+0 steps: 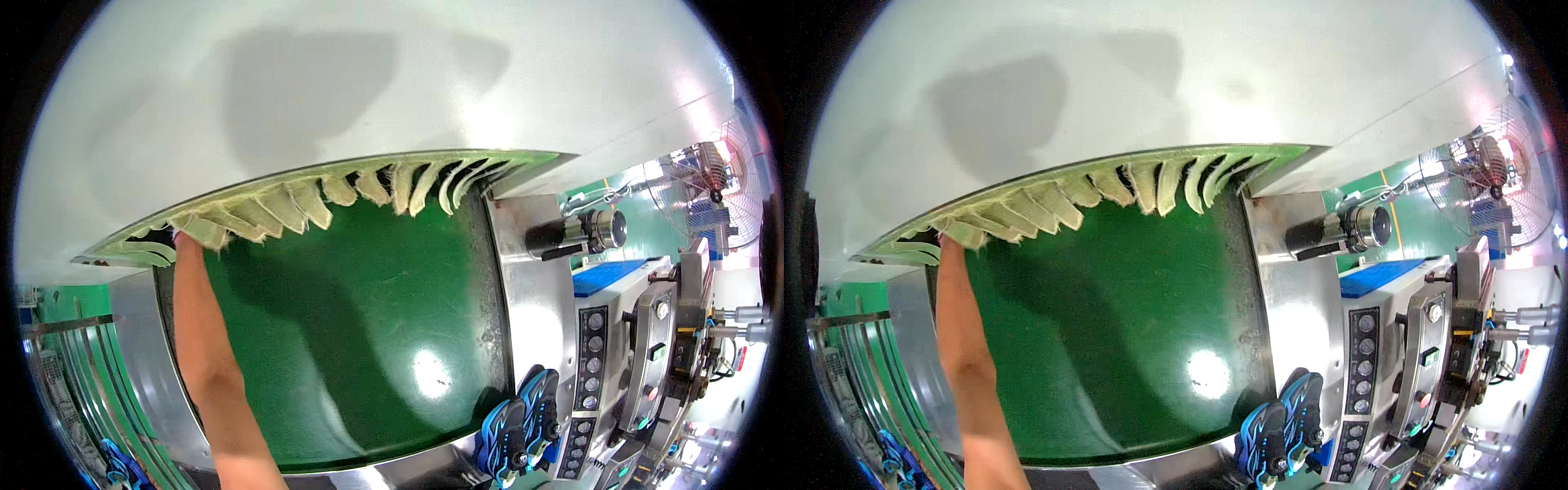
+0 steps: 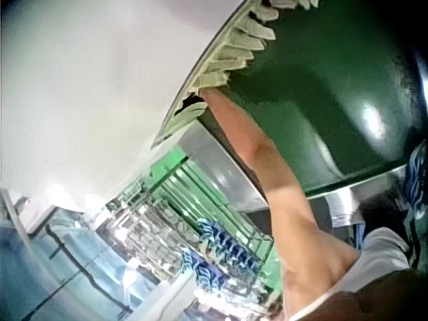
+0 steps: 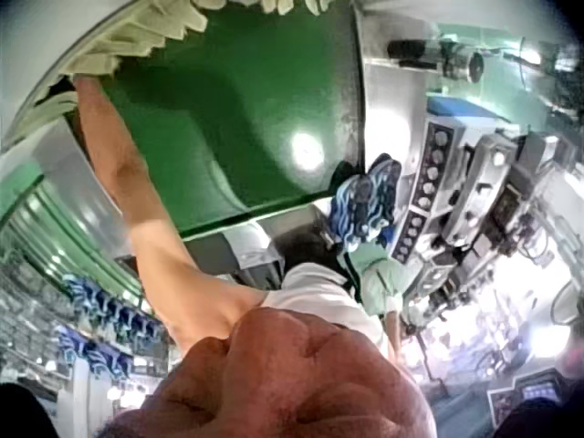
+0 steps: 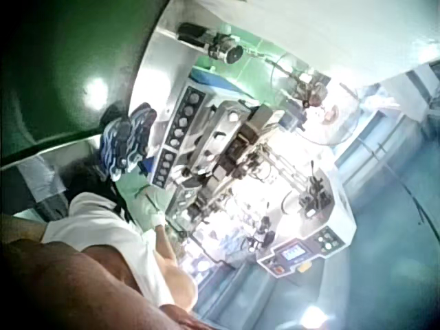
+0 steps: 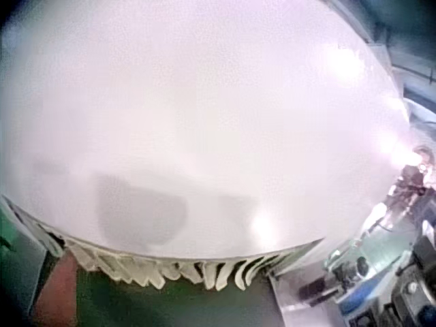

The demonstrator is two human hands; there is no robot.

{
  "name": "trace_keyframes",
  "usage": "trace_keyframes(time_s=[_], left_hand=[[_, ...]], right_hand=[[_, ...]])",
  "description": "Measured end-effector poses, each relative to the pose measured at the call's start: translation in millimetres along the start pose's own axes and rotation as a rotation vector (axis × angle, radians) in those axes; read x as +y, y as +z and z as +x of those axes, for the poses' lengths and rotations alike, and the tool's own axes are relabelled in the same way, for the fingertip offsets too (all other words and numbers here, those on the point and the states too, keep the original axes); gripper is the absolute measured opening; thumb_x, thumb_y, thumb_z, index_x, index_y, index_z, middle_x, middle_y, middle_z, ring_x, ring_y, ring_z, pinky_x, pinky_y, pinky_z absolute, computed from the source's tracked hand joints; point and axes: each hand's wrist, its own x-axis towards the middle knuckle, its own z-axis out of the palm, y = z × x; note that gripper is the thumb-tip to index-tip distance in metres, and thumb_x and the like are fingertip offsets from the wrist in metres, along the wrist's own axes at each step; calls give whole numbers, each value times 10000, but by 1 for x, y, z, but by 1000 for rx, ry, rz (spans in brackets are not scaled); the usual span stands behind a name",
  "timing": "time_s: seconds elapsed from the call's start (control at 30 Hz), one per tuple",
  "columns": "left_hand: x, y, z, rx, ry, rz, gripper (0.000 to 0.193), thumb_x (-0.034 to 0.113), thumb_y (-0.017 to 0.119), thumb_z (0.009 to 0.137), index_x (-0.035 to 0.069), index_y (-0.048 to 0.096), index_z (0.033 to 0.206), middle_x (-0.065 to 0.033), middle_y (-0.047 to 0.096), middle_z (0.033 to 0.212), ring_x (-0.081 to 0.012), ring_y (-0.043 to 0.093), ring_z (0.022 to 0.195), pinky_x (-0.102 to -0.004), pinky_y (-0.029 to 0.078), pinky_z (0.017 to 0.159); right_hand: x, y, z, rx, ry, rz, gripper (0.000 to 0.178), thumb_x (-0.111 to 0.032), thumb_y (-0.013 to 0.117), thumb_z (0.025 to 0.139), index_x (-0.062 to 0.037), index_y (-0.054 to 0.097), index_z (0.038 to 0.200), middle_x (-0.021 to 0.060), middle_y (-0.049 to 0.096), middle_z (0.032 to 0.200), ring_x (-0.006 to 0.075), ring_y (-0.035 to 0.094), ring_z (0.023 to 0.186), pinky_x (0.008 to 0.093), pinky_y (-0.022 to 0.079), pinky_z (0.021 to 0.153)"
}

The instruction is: The person walks to a workstation, retrieves shoes from a conveyor, mounts them onto the molds of a shoe pressing machine, presses buttons to operate the machine, and removes the shoes.

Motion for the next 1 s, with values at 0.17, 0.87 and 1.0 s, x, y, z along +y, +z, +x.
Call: trace_keyframes(time_s=[0.17,0.87,1.0], left_hand=[[-24,21,-44,112,14,61,588,460,431,1001,71,545,1427,-198,497,1507,-377,449,1403,-541,311,1166],[241,-290,-705,-33,1400,-1200,100,76,591,969,46,685,983,-95,678,880,-236,654,769,-345,511,704],[340,-356,-883,77,1979,-819,87,115,729,880,70,701,949,-126,685,876,-324,670,755,-412,520,659]], right_hand=[[-20,0,-11,16,-21,67,375,-327,653,891,4,705,1059,205,718,1050,401,645,1051,446,497,940],[-114,-254,-93,244,-1103,1034,807,-380,756,846,34,439,1462,285,483,1470,389,467,1390,428,380,1160],[-59,-237,-30,690,-964,814,552,-303,695,836,-9,531,1273,213,612,1194,410,623,1069,447,521,918]])
